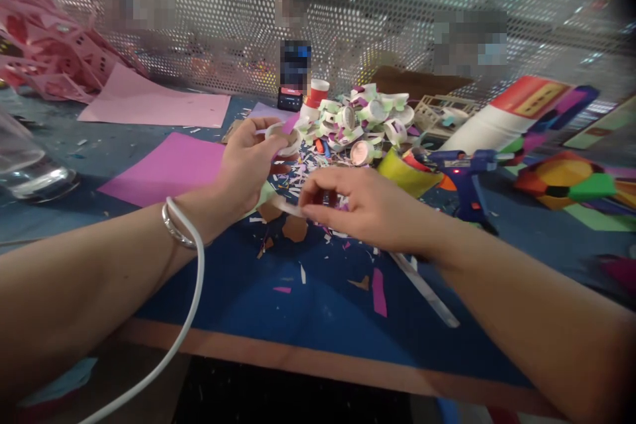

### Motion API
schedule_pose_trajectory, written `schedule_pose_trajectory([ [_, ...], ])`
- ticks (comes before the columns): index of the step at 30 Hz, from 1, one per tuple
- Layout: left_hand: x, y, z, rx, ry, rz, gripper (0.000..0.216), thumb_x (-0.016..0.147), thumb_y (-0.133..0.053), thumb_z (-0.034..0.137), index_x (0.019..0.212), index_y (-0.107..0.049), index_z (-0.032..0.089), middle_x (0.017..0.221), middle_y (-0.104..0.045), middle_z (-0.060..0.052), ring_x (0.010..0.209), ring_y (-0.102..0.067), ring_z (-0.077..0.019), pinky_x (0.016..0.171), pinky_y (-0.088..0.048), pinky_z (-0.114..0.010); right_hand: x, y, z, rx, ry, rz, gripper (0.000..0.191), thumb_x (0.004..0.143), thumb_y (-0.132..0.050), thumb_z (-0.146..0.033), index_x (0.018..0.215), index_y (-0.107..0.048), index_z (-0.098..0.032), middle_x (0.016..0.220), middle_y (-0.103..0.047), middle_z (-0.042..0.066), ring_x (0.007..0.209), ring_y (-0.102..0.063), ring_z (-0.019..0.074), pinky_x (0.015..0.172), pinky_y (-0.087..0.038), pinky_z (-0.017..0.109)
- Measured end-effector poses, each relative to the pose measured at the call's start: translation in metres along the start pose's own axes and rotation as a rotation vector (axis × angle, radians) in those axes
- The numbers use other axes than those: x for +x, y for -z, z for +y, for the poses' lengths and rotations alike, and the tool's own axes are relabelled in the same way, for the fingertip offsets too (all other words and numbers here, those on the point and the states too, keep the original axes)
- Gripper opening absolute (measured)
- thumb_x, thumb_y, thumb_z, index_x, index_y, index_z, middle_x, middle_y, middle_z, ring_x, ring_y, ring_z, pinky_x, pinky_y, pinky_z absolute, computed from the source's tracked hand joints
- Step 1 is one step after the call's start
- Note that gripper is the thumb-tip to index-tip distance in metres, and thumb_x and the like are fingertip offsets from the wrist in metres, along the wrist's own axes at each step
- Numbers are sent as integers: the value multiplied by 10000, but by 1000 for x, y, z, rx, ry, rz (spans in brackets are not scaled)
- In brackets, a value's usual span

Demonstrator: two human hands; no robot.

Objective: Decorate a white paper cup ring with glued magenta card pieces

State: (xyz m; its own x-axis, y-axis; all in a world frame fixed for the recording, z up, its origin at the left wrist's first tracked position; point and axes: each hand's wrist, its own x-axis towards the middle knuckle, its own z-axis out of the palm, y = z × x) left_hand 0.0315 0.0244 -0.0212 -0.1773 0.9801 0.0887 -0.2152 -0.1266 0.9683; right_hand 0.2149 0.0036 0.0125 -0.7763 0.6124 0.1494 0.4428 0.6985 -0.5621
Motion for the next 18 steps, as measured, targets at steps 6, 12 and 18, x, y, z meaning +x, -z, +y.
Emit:
schedule_pose_trajectory([
  [6, -8, -3, 1, 20, 30, -101, 259, 836, -706, 154, 1042, -557, 200, 967, -703, -28, 701, -681, -120, 544, -464, -210, -31, 8, -15, 536, -295, -285, 138, 904, -660, -345, 859, -690, -219, 842, -710, 10, 734, -623, 137, 653, -481, 263],
  [12, -13, -5, 1, 59, 30, -156, 232, 862, -651, 132, 1063, -547, 188, 967, -712, -41, 677, -673, -111, 530, -452, -205, -29, -7, 11, 463, -389, -118, 201, 923, -632, -419, 907, -682, -225, 814, -708, 25, 687, -618, 149, 592, -475, 272],
  [18, -10, -6, -2, 48, 64, -156, 280, 854, -662, 150, 1112, -558, 182, 958, -715, -46, 673, -676, -117, 538, -461, -210, -29, -13, 6, 153, -364, 69, 240, 944, -607, -435, 971, -678, -207, 843, -720, 31, 725, -636, 165, 640, -468, 295],
])
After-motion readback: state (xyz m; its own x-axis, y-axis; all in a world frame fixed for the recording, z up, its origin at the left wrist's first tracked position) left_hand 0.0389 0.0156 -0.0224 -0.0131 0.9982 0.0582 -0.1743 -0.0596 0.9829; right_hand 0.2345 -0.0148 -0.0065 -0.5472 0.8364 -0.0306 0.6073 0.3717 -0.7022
